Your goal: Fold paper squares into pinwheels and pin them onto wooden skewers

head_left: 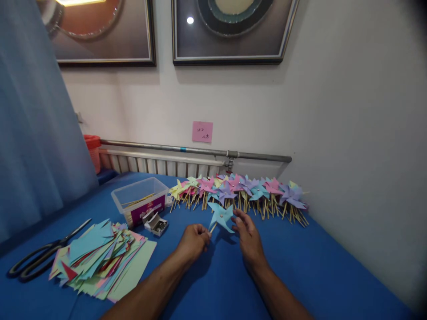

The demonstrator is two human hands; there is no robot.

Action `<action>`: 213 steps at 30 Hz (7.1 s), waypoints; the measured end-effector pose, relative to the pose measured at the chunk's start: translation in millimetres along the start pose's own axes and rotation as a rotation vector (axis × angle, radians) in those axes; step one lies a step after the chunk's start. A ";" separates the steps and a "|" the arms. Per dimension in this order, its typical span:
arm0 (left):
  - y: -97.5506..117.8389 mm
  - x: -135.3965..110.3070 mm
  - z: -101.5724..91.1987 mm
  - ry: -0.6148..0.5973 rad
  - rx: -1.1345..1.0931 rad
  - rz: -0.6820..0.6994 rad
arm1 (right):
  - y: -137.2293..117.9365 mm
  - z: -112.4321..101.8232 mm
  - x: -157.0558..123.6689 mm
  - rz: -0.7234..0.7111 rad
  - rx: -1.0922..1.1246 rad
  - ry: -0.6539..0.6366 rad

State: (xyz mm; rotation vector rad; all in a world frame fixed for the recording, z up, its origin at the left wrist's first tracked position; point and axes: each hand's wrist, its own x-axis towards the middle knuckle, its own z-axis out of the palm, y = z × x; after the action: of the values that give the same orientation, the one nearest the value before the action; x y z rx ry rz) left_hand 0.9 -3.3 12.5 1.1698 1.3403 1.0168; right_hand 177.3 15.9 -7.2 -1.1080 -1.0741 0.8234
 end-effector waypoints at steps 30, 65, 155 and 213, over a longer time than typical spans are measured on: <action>-15.5 -0.3 11.0 -0.046 -0.070 0.054 | 2.9 22.8 -29.6 0.294 0.190 -0.141; -21.3 5.9 6.4 -0.074 0.040 0.069 | -14.8 -0.7 -15.0 -0.269 -0.384 -0.046; -16.2 6.6 4.2 0.011 0.029 0.094 | -21.7 9.5 -29.6 -0.022 -0.203 -0.324; -20.1 -16.4 14.2 -0.083 0.680 0.305 | 13.5 11.6 -12.1 0.031 -0.579 -0.108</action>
State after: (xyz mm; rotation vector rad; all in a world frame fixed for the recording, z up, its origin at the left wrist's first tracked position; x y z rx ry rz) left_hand 12.7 -23.2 -5.9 1.9474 1.5203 0.7147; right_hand 162.6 11.7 -22.3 -1.5764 -1.4389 0.6119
